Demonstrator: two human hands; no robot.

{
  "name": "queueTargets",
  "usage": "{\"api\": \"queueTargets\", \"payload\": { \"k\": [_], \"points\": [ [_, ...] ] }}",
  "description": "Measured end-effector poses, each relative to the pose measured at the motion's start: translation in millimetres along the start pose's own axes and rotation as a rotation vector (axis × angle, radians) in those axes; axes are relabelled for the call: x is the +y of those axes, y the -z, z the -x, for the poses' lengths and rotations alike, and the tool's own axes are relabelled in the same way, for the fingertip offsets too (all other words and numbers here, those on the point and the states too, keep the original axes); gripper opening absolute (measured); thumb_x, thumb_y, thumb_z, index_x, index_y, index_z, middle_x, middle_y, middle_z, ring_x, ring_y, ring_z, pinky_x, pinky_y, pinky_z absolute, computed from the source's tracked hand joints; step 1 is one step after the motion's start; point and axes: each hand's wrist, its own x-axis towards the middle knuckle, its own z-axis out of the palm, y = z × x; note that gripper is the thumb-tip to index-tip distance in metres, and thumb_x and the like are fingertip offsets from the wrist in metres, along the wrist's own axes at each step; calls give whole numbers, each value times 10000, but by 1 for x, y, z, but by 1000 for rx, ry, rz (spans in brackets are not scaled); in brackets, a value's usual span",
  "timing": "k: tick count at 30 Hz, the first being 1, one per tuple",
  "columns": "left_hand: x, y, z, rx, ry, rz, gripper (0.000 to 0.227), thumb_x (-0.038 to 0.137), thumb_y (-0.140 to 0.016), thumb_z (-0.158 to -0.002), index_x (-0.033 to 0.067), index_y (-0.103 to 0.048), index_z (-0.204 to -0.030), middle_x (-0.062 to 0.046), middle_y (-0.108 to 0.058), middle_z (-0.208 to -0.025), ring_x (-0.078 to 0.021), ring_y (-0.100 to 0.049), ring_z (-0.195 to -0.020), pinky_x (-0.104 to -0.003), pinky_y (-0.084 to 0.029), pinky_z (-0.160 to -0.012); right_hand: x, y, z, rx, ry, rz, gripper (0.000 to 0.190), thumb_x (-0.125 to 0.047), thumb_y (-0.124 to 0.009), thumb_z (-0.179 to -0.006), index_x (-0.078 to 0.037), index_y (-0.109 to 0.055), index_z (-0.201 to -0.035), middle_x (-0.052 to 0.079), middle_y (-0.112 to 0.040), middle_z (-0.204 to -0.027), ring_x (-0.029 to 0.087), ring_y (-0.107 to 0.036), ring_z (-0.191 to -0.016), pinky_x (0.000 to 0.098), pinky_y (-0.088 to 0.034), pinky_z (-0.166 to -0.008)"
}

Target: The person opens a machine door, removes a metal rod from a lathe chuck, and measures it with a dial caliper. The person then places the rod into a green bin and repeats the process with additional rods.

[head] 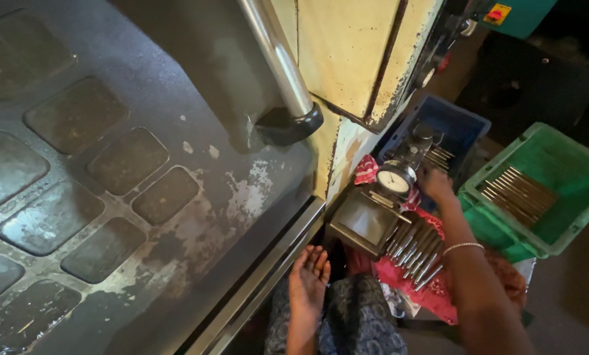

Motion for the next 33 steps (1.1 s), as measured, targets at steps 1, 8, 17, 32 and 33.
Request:
{"api": "queueTargets", "payload": {
  "k": [1,8,17,32,33],
  "points": [
    [-1,0,0,1,6,5,331,312,-664,-912,83,-673,-1152,-54,-723,-1116,-211,-680,-1065,-355,-536,-908,1,0,-1,-14,-11,22,491,-503,-497,-1008,-240,-623,-1403,297,-687,-1179,516,-634,-1119,612,-494,-967],
    [-8,-5,-2,-28,58,23,269,277,-663,-931,98,-665,-1132,-58,-719,-1107,-204,-688,-1043,-355,-546,-892,4,7,12,229,170,-256,292,-293,-614,-1041,-98,-697,-1241,262,-702,-1128,462,-671,-1075,547,-536,-939],
    [-14,-5,0,-68,58,43,261,274,-664,-930,101,-666,-1125,-55,-718,-1112,-199,-687,-1049,-353,-546,-888,-20,-1,188,223,-139,-249,501,-404,-648,-972,-71,-475,-1305,302,-694,-936,506,-672,-892,588,-521,-762],
    [-22,-16,20,-183,28,-1,248,277,-659,-937,111,-675,-1121,-42,-722,-1104,-186,-687,-1035,-346,-537,-885,21,-37,199,15,-171,-1137,388,-177,-627,-922,-74,-442,-1247,120,-520,-799,255,-491,-625,401,-424,-536],
    [-23,-20,23,-179,19,-22,244,277,-658,-934,117,-680,-1116,-45,-723,-1106,-183,-689,-1028,-343,-540,-882,23,-33,201,-104,-356,-1360,344,-143,-602,-938,-84,-467,-1249,75,-472,-751,201,-412,-564,365,-362,-481]
  ]
}}
